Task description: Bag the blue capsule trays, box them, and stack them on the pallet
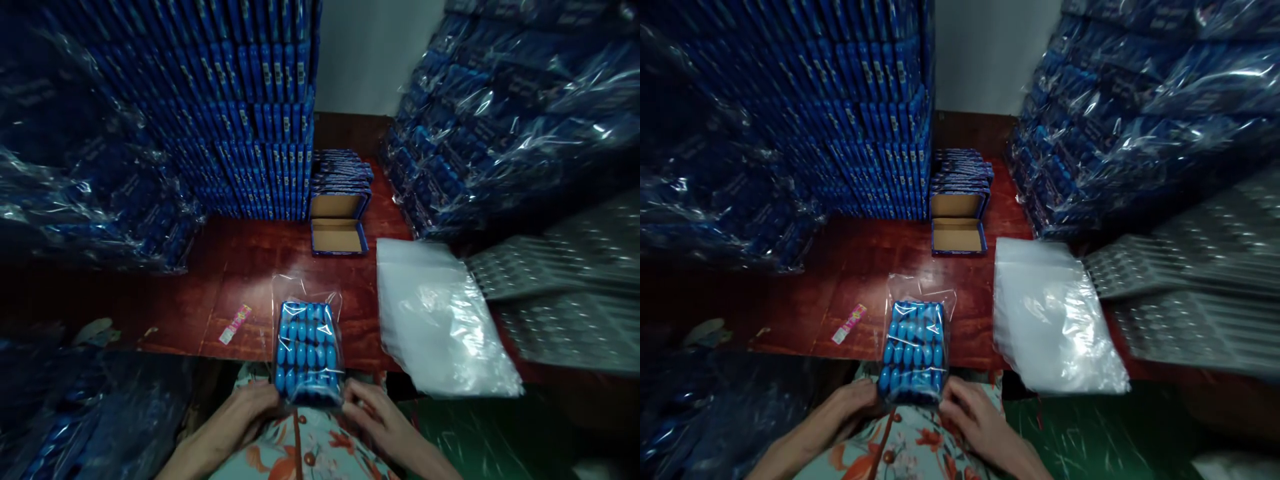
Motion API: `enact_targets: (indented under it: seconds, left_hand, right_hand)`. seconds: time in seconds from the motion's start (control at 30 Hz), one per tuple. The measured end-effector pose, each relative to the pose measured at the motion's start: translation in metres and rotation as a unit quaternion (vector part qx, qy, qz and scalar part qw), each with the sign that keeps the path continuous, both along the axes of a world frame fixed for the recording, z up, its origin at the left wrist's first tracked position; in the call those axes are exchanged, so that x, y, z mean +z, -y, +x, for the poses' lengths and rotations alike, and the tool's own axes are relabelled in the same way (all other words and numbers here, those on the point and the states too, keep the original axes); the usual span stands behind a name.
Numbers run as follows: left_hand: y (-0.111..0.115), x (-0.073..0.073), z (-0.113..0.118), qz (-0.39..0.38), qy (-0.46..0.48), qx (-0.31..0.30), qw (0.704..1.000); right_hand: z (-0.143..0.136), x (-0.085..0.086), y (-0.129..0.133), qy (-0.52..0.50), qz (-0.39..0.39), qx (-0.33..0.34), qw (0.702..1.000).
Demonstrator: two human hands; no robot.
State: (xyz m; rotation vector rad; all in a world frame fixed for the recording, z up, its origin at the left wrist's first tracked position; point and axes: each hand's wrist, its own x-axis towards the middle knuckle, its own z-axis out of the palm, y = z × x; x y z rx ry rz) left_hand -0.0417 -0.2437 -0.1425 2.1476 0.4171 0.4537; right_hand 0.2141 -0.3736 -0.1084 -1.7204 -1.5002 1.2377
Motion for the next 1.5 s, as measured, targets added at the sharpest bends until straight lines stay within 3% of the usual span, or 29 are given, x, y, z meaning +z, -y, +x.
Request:
enact_targets:
  seconds: [0.1,0.2,0.27,0.37,0.47,0.53,0.67,0.8,0.93,1.03,1.1,1.17,1.23,1.33,1.43,1.5]
  left_hand:
    - [-0.03,0.065,0.009,0.023,-0.047,-0.012,0.999]
    - [-0.06,0.122,0.014,0.119,-0.024,0.023,0.992]
    - [-0.079,0.147,0.022,0.213,-0.001,0.067,0.975]
    - [-0.109,0.164,0.044,0.291,0.018,0.129,0.948]
    - [-0.137,0.159,0.073,0.243,0.09,0.191,0.947]
    - [-0.15,0.147,0.09,0.124,0.184,0.228,0.948]
    - [-0.158,0.116,0.11,-0.155,0.323,0.279,0.891]
    - [-0.158,0.105,0.119,-0.266,0.361,0.282,0.848]
    - [-0.161,0.116,0.122,-0.325,0.366,0.246,0.837]
    - [-0.163,0.129,0.123,-0.346,0.361,0.237,0.833]
    - [-0.164,0.136,0.124,-0.353,0.362,0.228,0.832]
    - [-0.164,0.14,0.125,-0.361,0.356,0.217,0.834]
    - [-0.164,0.142,0.126,-0.361,0.348,0.212,0.839]
    - [-0.162,0.14,0.126,-0.349,0.358,0.207,0.841]
    - [-0.158,0.134,0.124,-0.348,0.38,0.225,0.827]
    - [-0.156,0.128,0.122,-0.358,0.376,0.235,0.822]
  right_hand:
    - [0.012,0.039,-0.028,-0.008,0.066,-0.036,0.997]
    - [0.023,0.074,-0.053,0.004,0.213,-0.054,0.976]
    - [0.03,0.092,-0.072,0.041,0.308,-0.082,0.947]
    - [0.04,0.106,-0.107,0.087,0.407,-0.151,0.897]
    - [0.048,0.103,-0.144,0.009,0.427,-0.201,0.882]
    - [0.05,0.098,-0.165,-0.108,0.387,-0.217,0.889]
    - [0.048,0.089,-0.186,-0.246,0.319,-0.24,0.883]
    - [0.047,0.088,-0.193,-0.249,0.323,-0.259,0.876]
    - [0.051,0.092,-0.202,-0.15,0.398,-0.346,0.836]
    - [0.053,0.1,-0.205,0.013,0.463,-0.395,0.793]
    - [0.049,0.109,-0.206,0.161,0.523,-0.377,0.747]
    - [0.039,0.12,-0.21,0.294,0.559,-0.284,0.721]
    - [0.029,0.13,-0.22,0.361,0.538,-0.157,0.745]
    - [0.019,0.141,-0.243,0.334,0.443,-0.013,0.832]
    - [0.019,0.144,-0.263,0.217,0.358,0.039,0.907]
    - [0.02,0.144,-0.271,0.166,0.34,0.033,0.925]
